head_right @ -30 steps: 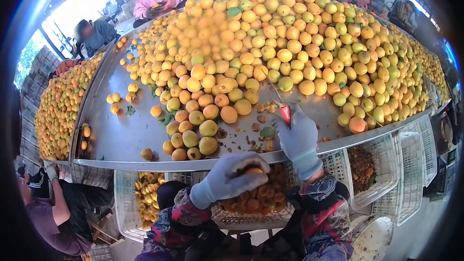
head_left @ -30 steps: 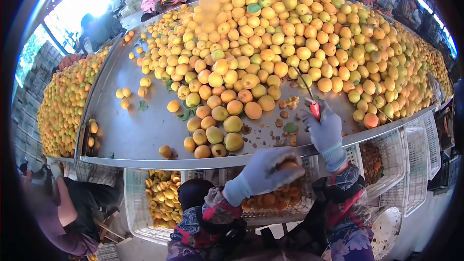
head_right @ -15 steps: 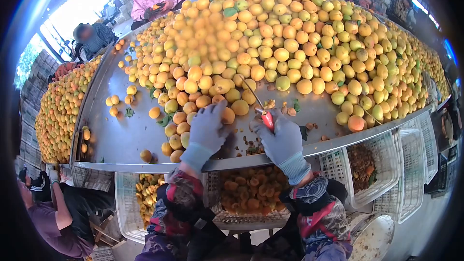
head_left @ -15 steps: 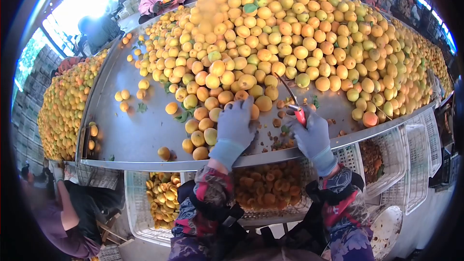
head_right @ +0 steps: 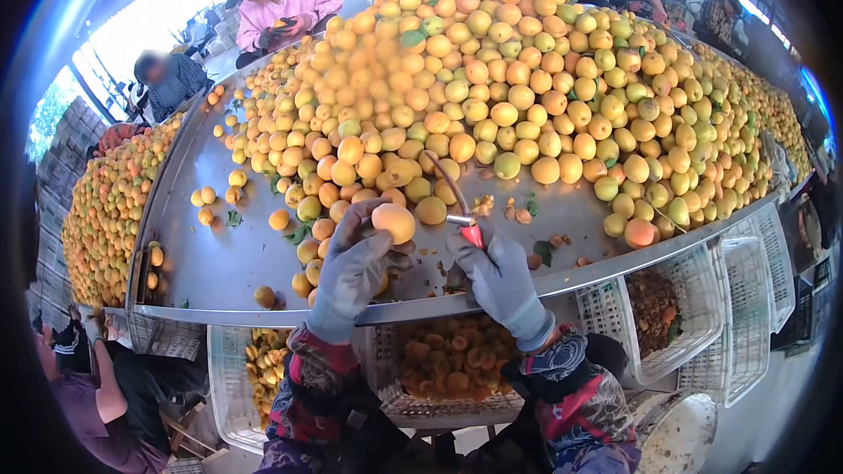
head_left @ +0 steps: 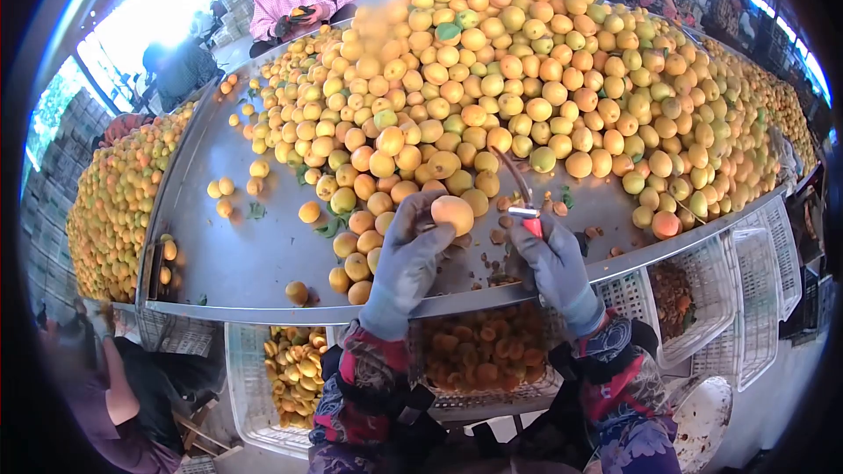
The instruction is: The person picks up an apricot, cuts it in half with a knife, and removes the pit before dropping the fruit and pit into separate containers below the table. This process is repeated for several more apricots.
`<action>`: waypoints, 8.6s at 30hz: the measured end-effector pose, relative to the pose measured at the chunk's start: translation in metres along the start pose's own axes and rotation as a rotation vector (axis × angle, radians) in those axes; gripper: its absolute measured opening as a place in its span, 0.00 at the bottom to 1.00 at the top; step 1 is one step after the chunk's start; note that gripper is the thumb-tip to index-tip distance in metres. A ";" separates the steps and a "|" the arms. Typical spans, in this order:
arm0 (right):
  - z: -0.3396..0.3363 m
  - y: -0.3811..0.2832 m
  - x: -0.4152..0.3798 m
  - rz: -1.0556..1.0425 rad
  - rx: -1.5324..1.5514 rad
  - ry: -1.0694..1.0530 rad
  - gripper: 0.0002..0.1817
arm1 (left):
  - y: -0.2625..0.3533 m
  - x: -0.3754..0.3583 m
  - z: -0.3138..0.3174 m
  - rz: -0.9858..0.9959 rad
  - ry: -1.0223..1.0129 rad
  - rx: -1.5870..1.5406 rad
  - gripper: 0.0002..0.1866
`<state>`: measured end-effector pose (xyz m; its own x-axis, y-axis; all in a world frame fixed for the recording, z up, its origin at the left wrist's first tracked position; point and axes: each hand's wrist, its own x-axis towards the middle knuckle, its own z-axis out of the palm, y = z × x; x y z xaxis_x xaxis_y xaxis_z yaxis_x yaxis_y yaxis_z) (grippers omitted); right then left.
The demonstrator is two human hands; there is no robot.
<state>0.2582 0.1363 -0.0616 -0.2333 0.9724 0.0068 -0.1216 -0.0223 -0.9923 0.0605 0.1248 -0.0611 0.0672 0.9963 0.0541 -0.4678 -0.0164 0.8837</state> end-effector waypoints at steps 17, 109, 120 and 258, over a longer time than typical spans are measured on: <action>0.014 -0.002 -0.014 -0.339 -0.184 -0.134 0.12 | 0.004 -0.015 0.009 0.133 -0.194 -0.264 0.37; 0.008 0.005 -0.016 -0.308 -0.479 -0.311 0.13 | 0.005 -0.016 0.005 -0.008 -0.237 -0.064 0.28; 0.026 0.021 -0.010 -0.362 -0.315 -0.149 0.19 | -0.022 -0.020 0.028 0.018 -0.051 -0.490 0.25; 0.011 0.043 -0.001 -0.132 -0.190 0.127 0.15 | 0.204 -0.101 -0.206 0.447 0.729 0.437 0.43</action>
<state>0.2424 0.1320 -0.1028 -0.1032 0.9856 0.1343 0.0431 0.1393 -0.9893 -0.2230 0.0384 0.0178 -0.6716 0.6953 0.2561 0.0629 -0.2909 0.9547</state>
